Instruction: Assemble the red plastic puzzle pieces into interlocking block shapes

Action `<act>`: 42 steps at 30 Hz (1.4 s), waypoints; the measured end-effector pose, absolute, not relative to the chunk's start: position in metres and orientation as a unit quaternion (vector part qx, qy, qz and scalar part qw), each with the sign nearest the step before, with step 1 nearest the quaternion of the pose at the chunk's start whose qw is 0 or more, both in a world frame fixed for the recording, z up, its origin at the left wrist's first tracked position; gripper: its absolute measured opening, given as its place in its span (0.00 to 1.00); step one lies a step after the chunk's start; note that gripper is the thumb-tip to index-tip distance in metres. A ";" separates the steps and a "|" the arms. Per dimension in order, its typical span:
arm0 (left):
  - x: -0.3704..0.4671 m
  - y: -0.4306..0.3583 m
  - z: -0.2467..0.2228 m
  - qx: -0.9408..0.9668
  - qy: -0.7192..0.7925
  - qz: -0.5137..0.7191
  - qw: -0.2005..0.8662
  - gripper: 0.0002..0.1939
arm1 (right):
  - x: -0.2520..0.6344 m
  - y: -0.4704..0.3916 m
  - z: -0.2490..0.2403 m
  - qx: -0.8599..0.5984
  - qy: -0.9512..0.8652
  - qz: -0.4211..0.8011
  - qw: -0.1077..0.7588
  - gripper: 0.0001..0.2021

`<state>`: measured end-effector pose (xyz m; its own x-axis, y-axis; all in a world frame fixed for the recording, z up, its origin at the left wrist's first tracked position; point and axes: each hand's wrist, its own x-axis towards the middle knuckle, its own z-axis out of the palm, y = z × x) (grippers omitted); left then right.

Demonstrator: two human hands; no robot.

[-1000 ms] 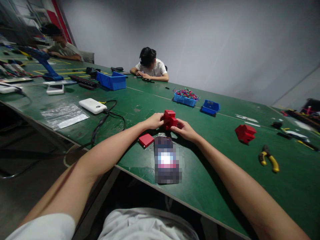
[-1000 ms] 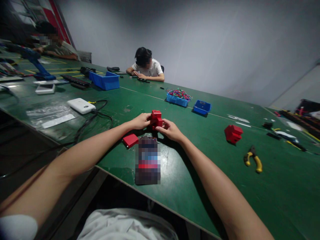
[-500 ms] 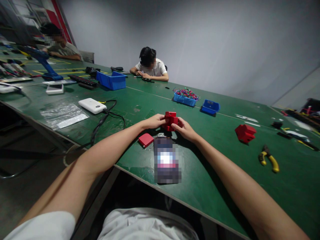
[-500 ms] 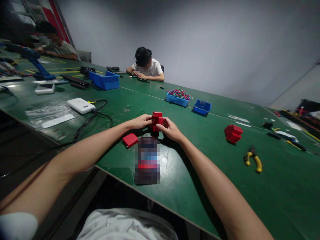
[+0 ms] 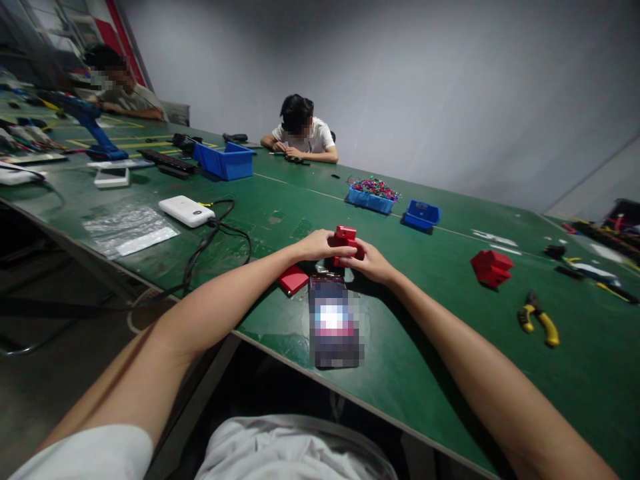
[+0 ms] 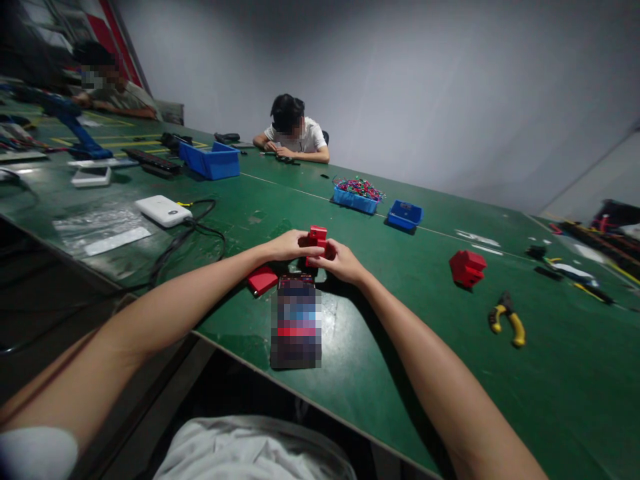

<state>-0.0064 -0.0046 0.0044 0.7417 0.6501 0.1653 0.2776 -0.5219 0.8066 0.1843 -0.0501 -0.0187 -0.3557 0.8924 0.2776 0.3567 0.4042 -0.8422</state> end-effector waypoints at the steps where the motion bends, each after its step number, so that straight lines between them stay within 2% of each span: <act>1: -0.006 -0.006 0.005 0.841 0.282 0.236 0.397 0.31 | 0.184 -0.050 -0.018 -0.420 -0.748 0.344 0.383 0.29; 7: -0.005 -0.007 0.006 0.851 0.270 0.233 0.386 0.29 | 0.185 -0.050 -0.017 -0.410 -0.760 0.334 0.378 0.30; 12: -0.016 0.001 0.017 0.865 0.230 0.179 0.409 0.29 | 0.186 -0.051 -0.020 -0.430 -0.759 0.322 0.368 0.30; 16: -0.036 0.009 0.032 0.883 0.222 0.063 0.409 0.34 | 0.184 -0.053 -0.016 -0.442 -0.759 0.323 0.352 0.26; 20: -0.050 0.007 0.046 0.888 0.295 -0.052 0.348 0.43 | 0.183 -0.055 -0.013 -0.449 -0.739 0.348 0.363 0.24; 23: -0.050 -0.003 0.050 0.888 0.308 -0.131 0.314 0.45 | 0.184 -0.053 -0.015 -0.455 -0.726 0.352 0.377 0.23; 31: -0.032 -0.019 0.052 0.903 0.312 -0.185 0.230 0.39 | 0.185 -0.051 -0.018 -0.453 -0.720 0.361 0.382 0.23; 36: -0.044 -0.005 0.055 0.874 0.402 -0.199 0.185 0.38 | 0.186 -0.051 -0.018 -0.453 -0.722 0.363 0.376 0.24; 42: -0.063 0.009 0.050 0.819 0.494 -0.182 0.228 0.28 | 0.186 -0.052 -0.016 -0.460 -0.730 0.347 0.369 0.24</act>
<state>-0.0633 0.0087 0.0503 0.4451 0.7261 -0.5242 0.8925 -0.4073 0.1937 0.1860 -0.0525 -0.0156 -0.3045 0.9266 0.2206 0.4145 0.3374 -0.8452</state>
